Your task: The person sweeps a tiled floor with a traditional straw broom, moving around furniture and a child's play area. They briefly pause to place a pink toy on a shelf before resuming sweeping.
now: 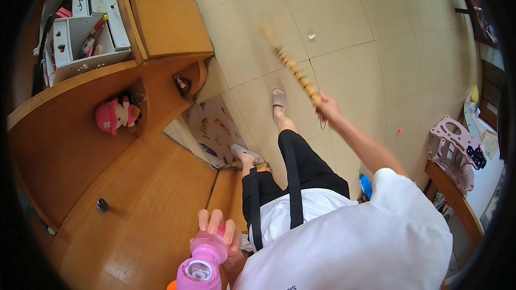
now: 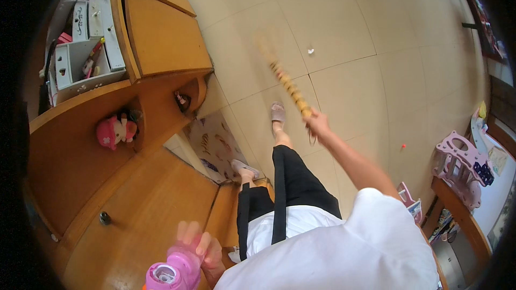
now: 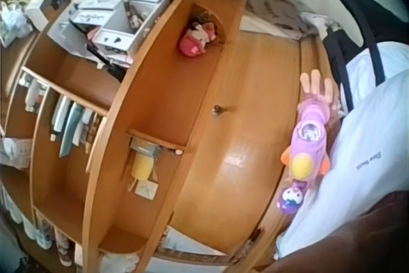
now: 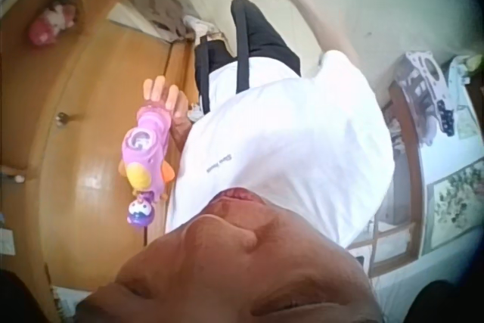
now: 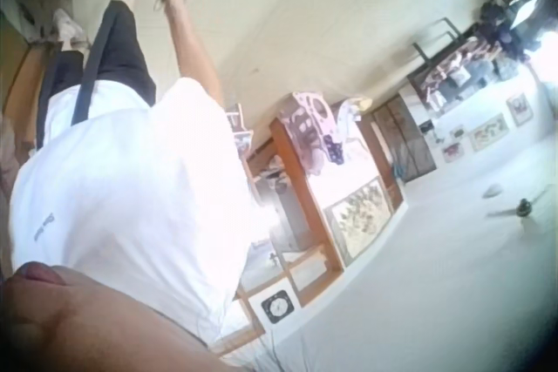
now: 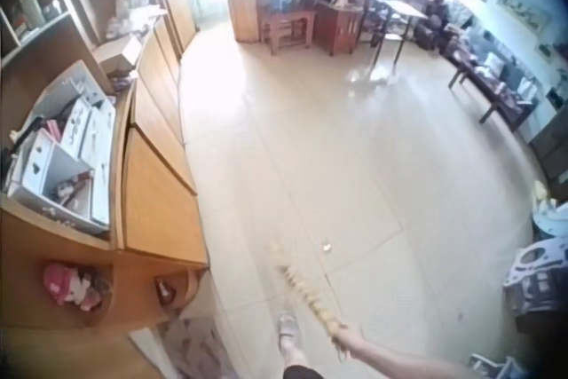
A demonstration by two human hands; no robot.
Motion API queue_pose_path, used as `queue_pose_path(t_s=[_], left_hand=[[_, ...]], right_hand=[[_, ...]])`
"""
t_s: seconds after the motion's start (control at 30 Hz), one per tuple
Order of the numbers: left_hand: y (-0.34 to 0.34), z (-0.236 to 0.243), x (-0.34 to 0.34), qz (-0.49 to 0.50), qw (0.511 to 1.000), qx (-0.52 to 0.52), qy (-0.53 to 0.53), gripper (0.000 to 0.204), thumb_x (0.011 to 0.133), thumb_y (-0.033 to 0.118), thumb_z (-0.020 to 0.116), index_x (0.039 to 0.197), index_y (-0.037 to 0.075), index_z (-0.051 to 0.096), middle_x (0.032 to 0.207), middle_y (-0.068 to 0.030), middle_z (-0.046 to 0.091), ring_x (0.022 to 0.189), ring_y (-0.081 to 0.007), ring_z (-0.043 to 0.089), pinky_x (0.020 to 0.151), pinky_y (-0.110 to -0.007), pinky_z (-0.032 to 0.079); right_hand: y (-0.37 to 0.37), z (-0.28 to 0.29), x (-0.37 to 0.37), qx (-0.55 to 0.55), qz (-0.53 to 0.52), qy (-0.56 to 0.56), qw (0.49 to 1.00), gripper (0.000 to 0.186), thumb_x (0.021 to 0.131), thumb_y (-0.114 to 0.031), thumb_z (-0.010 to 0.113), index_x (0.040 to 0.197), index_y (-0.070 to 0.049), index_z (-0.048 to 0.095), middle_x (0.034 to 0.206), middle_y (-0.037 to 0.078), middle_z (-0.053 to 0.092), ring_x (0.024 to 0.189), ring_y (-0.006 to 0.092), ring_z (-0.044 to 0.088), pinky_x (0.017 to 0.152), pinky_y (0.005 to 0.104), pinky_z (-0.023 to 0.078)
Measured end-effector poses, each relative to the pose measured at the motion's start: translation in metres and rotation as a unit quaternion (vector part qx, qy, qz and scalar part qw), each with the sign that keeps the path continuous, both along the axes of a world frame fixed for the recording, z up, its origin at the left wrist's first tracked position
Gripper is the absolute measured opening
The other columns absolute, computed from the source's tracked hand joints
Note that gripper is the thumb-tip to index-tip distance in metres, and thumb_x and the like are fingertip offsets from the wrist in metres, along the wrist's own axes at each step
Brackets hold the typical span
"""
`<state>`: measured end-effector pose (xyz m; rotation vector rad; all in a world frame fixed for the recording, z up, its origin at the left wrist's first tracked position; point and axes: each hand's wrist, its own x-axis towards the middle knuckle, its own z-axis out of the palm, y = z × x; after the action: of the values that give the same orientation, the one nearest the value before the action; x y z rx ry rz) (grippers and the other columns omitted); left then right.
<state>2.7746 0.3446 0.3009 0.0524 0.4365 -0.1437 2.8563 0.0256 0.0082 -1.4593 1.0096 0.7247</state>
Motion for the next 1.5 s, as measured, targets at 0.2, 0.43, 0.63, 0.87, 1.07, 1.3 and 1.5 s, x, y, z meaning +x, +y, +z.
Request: queue_pose_path(t_s=[0.2, 0.43, 0.63, 0.87, 1.07, 1.3, 1.5], left_hand=[[-0.005, 0.007, 0.012, 0.006, 1.000, 0.011, 0.010, 0.032, 0.080, 0.025, 0.065, 0.095, 0.004, 0.046, 0.095, -0.0092, 0.049, 0.081, -0.0316, 0.056, 0.064, -0.042, 0.054], [-0.004, 0.001, 0.024, -0.058, 0.998, 0.011, 0.027, 0.032, 0.080, 0.025, 0.065, 0.096, 0.005, 0.046, 0.096, -0.0087, 0.049, 0.083, -0.0318, 0.055, 0.065, -0.041, 0.054], [0.007, 0.003, 0.041, -0.067, 0.997, -0.028, -0.015, 0.033, 0.080, 0.025, 0.065, 0.097, 0.005, 0.046, 0.097, -0.0083, 0.048, 0.086, -0.0327, 0.054, 0.068, -0.042, 0.053], [0.035, 0.006, 0.088, -0.062, 0.996, -0.036, -0.054, 0.034, 0.080, 0.026, 0.064, 0.098, 0.004, 0.045, 0.098, -0.0087, 0.047, 0.087, -0.0327, 0.053, 0.068, -0.042, 0.052], [0.043, 0.020, 0.155, -0.097, 0.993, -0.059, -0.043, 0.020, 0.083, 0.023, 0.056, 0.083, 0.011, 0.040, 0.088, -0.0057, 0.044, 0.081, -0.0329, 0.051, 0.061, -0.041, 0.044], [0.031, 0.022, 0.227, -0.144, 0.989, 0.023, 0.005, 0.028, 0.078, 0.022, 0.066, 0.086, 0.012, 0.041, 0.088, -0.0053, 0.045, 0.075, -0.0303, 0.050, 0.056, -0.034, 0.042], [-0.013, -0.013, 0.309, -0.136, 0.989, -0.039, -0.049, 0.036, 0.079, 0.028, 0.065, 0.100, 0.006, 0.046, 0.099, -0.0085, 0.047, 0.091, -0.0337, 0.053, 0.070, -0.042, 0.052]], right_hand=[[0.111, 0.008, -0.072, 0.069, 0.058, 0.166, 0.982, 0.024, 0.073, -0.013, 0.059, 0.096, -0.007, 0.064, 0.059, 0.006, 0.057, 0.042, 0.0146, 0.051, 0.038, 0.0284, 0.038], [0.074, -0.140, -0.041, -0.074, 0.207, 0.038, 0.975, 0.011, 0.069, -0.016, 0.062, 0.069, -0.005, 0.059, 0.053, 0.005, 0.051, 0.042, 0.0152, 0.050, 0.036, 0.0299, 0.037], [-0.031, -0.061, 0.109, 0.043, -0.060, 0.069, 0.995, 0.006, 0.074, -0.011, 0.060, 0.077, -0.008, 0.056, 0.051, 0.003, 0.049, 0.035, 0.0074, 0.040, 0.029, 0.0227, 0.027], [0.038, -0.011, 0.116, 0.055, -0.042, -0.020, 0.997, 0.010, 0.075, -0.015, 0.060, 0.077, -0.008, 0.054, 0.053, 0.003, 0.048, 0.035, 0.0126, 0.042, 0.031, 0.0279, 0.031], [0.132, 0.002, 0.116, 0.155, -0.114, 0.158, 0.969, 0.010, 0.070, -0.005, 0.063, 0.067, 0.000, 0.054, 0.052, 0.008, 0.049, 0.033, 0.0130, 0.042, 0.029, 0.0251, 0.028], [0.093, -0.039, 0.230, 0.053, -0.126, 0.025, 0.990, 0.014, 0.065, -0.003, 0.067, 0.072, 0.003, 0.056, 0.059, 0.011, 0.053, 0.036, 0.0158, 0.044, 0.032, 0.0266, 0.032], [-0.039, -0.043, 0.335, 0.066, -0.220, 0.093, 0.969, 0.013, 0.073, -0.012, 0.062, 0.079, -0.002, 0.056, 0.056, 0.004, 0.050, 0.035, 0.0095, 0.041, 0.030, 0.0224, 0.028]])
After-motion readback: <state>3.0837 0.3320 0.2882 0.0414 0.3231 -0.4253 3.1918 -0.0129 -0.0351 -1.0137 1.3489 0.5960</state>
